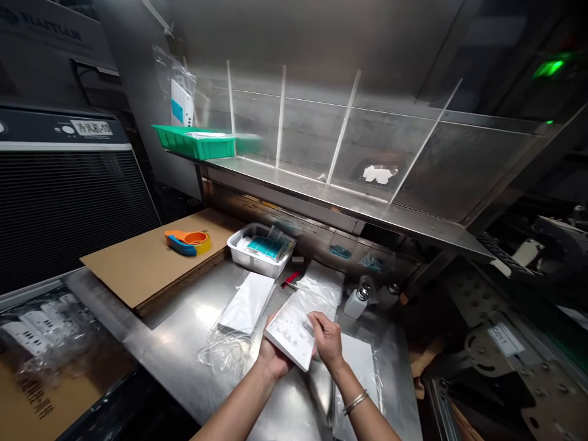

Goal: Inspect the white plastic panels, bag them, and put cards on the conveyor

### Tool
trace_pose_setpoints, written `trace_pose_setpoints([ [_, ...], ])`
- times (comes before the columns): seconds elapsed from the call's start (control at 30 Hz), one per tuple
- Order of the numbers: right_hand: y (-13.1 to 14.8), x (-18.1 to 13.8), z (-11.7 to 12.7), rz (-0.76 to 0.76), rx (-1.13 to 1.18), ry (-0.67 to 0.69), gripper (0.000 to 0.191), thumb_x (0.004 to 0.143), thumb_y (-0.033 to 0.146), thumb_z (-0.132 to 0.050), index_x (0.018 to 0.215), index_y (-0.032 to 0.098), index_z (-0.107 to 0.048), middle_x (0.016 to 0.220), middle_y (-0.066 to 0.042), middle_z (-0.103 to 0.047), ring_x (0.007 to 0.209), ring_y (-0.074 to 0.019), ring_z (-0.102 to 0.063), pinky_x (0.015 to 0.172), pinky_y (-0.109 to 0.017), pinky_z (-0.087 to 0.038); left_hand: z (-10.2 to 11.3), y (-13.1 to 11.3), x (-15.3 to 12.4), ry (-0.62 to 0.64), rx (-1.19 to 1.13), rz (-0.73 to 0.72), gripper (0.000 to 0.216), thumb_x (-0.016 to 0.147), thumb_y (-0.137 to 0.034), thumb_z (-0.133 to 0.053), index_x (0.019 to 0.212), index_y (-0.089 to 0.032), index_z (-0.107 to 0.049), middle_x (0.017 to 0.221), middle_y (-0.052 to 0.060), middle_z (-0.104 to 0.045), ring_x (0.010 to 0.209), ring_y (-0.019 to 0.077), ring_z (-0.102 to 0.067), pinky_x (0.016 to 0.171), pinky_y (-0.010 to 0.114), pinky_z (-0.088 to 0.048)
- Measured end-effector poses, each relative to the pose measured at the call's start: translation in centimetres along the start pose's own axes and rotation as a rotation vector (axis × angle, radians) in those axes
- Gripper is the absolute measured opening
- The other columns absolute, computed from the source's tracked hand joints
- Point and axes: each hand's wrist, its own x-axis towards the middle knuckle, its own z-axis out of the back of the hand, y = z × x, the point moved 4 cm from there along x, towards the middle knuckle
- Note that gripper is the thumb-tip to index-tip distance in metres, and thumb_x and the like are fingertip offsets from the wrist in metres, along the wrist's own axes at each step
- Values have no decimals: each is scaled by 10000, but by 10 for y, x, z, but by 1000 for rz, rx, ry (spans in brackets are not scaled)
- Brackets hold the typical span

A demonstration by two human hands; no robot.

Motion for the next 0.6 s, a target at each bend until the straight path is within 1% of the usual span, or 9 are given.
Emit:
trace_pose_setpoints([
  [0.1, 20, 11, -9, 14, 11, 43, 246, 851, 341, -498, 768, 169, -651, 693, -19, -624, 637, -143, -549, 637, -249, -415, 2, -5, -20, 52, -64, -96, 547, 782, -584, -504, 1146, -178, -531, 1039, 117, -652, 968, 312, -595, 860, 529, -444],
  [0.17, 37, 16, -13, -3, 35, 54, 256, 864, 336, -481, 769, 161, -641, 691, -17, -611, 656, -139, -545, 644, -244, -417, 5, 2, -34, 111, -42, -92, 555, 786, -568, -521, 1207, -207, -492, 1119, 116, -622, 1018, 319, -575, 900, 572, -404],
  [0.2, 46, 14, -17, -11, 48, 71, 261, 866, 338, -480, 754, 162, -637, 679, -13, -605, 649, -134, -544, 635, -239, -420, 11, 9, -39, 85, -10, -68, 526, 794, -516, -546, 1222, -218, -476, 1101, 108, -628, 1012, 312, -581, 904, 575, -402],
  [0.23, 56, 8, -24, -15, 73, 130, 256, 858, 341, -499, 731, 165, -635, 661, -5, -600, 636, -129, -544, 621, -232, -423, 19, 18, -44, 24, 38, -46, 496, 804, -446, -562, 1231, -215, -463, 1054, 101, -642, 991, 302, -595, 896, 564, -416],
  [0.3, 77, -14, -47, -52, 199, 376, 208, 808, 345, -581, 698, 178, -637, 630, 10, -596, 614, -122, -550, 593, -225, -427, 42, 34, -51, -136, 140, -31, 458, 808, -339, -559, 1231, -194, -458, 931, 95, -664, 927, 292, -629, 861, 504, -467],
  [0.37, 95, -44, -69, -140, 369, 615, 200, 810, 358, -584, 698, 201, -638, 580, 18, -577, 542, -106, -528, 533, -220, -415, 59, 44, -57, -199, 199, -84, 449, 810, -329, -529, 1237, -208, -460, 923, 99, -667, 946, 302, -630, 853, 451, -490],
  [0.47, 108, -74, -72, -367, 643, 720, 260, 837, 411, -536, 692, 206, -602, 448, 43, -472, 356, -66, -369, 376, -196, -315, 61, 45, -71, -24, 206, -79, 416, 806, -336, -514, 1217, -274, -491, 1041, 70, -653, 1101, 308, -555, 926, 424, -458],
  [0.53, 112, -80, -55, -468, 894, 744, 275, 793, 441, -582, 683, 190, -571, 360, 94, -348, 270, -41, -223, 298, -177, -215, 54, 38, -82, 87, 210, -26, 403, 752, -296, -574, 1149, -237, -553, 1041, 71, -655, 1140, 321, -521, 958, 435, -430],
  [0.6, 114, -78, -34, -501, 1098, 793, 279, 748, 421, -638, 681, 159, -568, 334, 119, -296, 241, -30, -173, 269, -165, -171, 45, 26, -92, 163, 174, -28, 389, 698, -307, -620, 1065, -180, -599, 1014, 91, -663, 1136, 338, -516, 980, 464, -395],
])
